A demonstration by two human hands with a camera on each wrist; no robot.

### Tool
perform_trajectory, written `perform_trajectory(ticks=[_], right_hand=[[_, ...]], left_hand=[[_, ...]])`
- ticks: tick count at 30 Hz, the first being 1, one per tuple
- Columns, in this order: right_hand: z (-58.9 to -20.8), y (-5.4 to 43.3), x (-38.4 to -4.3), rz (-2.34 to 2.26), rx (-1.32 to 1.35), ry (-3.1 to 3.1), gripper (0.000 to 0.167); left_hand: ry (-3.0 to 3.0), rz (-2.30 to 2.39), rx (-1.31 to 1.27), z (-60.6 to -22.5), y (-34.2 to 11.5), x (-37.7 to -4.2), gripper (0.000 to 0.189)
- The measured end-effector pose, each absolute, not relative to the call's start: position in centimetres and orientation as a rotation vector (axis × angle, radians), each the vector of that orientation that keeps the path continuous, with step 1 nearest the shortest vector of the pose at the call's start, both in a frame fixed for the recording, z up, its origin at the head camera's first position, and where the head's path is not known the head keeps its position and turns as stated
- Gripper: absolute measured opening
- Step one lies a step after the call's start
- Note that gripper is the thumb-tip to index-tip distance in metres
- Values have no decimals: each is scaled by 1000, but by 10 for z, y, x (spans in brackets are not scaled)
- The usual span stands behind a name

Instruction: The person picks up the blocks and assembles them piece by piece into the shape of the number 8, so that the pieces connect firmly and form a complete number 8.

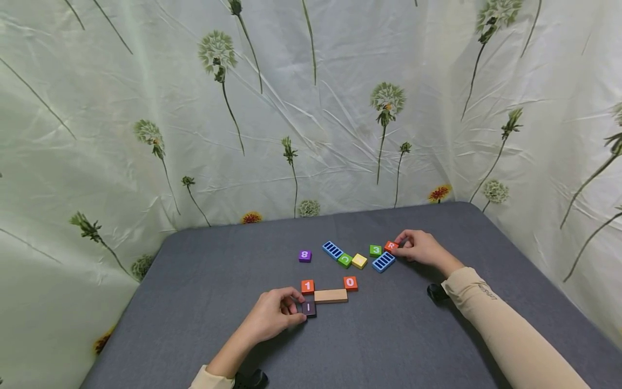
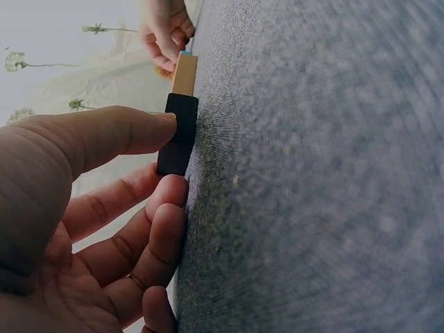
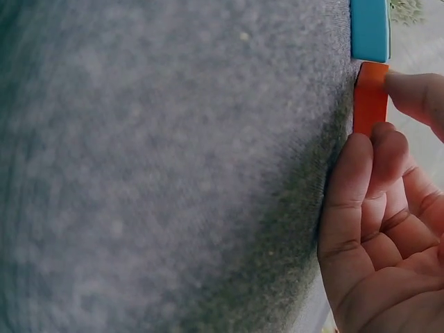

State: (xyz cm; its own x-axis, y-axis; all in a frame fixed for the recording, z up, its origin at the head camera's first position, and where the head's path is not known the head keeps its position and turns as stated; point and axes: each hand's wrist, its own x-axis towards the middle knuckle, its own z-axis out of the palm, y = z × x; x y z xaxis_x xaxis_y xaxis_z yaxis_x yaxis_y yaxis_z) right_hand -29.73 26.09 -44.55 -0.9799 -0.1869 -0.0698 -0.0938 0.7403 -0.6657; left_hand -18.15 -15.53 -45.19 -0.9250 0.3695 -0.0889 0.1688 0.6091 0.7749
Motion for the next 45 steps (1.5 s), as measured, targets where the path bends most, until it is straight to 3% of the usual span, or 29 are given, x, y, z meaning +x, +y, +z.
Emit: perform_trajectory(ticks=[23, 45], right_hand=[[-441, 262, -290, -1048, -309, 2836, 32], [-421, 252, -259, -1109, -474, 2837, 35]], left_hand=[[2618, 1213, 442, -451, -156, -184, 25], [2607, 1214, 473, -454, -155, -184, 24]])
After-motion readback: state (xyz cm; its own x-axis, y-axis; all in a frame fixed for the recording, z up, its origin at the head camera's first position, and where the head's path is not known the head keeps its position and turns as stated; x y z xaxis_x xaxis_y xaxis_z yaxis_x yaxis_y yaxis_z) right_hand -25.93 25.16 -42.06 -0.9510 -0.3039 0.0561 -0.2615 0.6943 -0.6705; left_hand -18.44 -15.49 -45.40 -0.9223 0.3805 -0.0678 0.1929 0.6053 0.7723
